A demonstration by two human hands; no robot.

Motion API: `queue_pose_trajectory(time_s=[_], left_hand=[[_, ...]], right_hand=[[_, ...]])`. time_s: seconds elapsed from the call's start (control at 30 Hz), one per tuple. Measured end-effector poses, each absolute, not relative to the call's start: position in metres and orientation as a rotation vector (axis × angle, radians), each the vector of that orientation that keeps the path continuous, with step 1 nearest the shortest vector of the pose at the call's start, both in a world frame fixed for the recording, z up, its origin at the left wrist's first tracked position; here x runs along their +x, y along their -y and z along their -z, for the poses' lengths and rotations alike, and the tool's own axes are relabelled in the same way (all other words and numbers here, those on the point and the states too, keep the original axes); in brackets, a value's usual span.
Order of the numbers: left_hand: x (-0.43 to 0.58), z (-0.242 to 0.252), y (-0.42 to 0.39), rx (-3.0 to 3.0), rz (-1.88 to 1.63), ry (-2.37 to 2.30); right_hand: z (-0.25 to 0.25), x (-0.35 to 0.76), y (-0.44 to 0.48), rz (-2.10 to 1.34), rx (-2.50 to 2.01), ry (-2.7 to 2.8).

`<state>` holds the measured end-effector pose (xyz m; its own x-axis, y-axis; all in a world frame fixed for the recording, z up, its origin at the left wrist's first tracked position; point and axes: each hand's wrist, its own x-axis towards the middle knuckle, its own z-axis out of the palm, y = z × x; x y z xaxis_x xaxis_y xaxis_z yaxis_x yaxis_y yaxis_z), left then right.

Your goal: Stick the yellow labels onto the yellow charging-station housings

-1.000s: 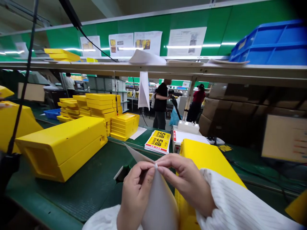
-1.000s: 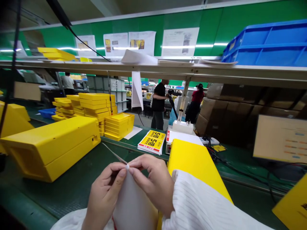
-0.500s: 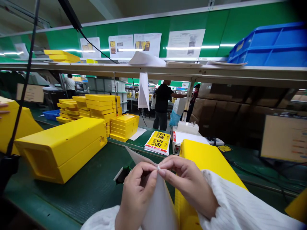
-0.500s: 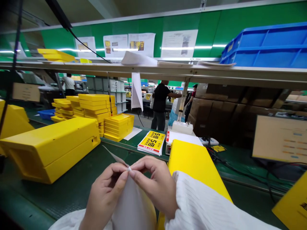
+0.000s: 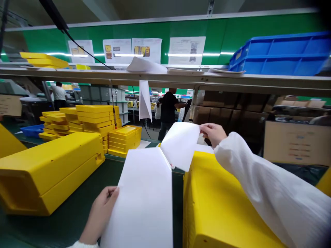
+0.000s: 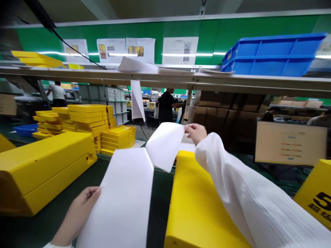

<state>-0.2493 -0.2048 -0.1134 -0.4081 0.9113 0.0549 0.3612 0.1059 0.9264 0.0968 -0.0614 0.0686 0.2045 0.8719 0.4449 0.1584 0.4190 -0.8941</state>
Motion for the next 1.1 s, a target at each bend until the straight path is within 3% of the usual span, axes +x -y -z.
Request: queue_pose_trajectory(time_s=[0.13,0.23,0.33,0.53,0.7,0.87,1.1], left_hand=[[-0.256,0.181,0.176,1.326,-1.041,-1.954],[-0.243,0.190,0.169,1.344,-1.006,-1.988],[-0.219,0.147,0.179,1.383,-1.072,-1.873],[-0.139,0.007,0.217,1.068,-1.088,-0.787],[-0.084,-0.026,0.202,1.200,-1.182,-0.719],[-0.047,-0.023,0.175,1.442,-1.340,-0.705],[-0.017,-0.016,0.140,1.476,-1.364,-0.807]], right_hand=[[-0.101,0.113,0.059,-0.496,-1.002,1.336],[-0.115,0.113,0.088,-0.431,-0.898,1.515],[-0.111,0.115,0.136,-0.154,-0.767,1.749],[-0.061,0.134,0.229,0.529,-0.624,2.050],[-0.023,0.164,0.248,0.655,-0.645,2.125],[-0.013,0.181,0.244,0.447,-0.908,1.782],[-0.009,0.193,0.210,-0.623,-1.041,1.055]])
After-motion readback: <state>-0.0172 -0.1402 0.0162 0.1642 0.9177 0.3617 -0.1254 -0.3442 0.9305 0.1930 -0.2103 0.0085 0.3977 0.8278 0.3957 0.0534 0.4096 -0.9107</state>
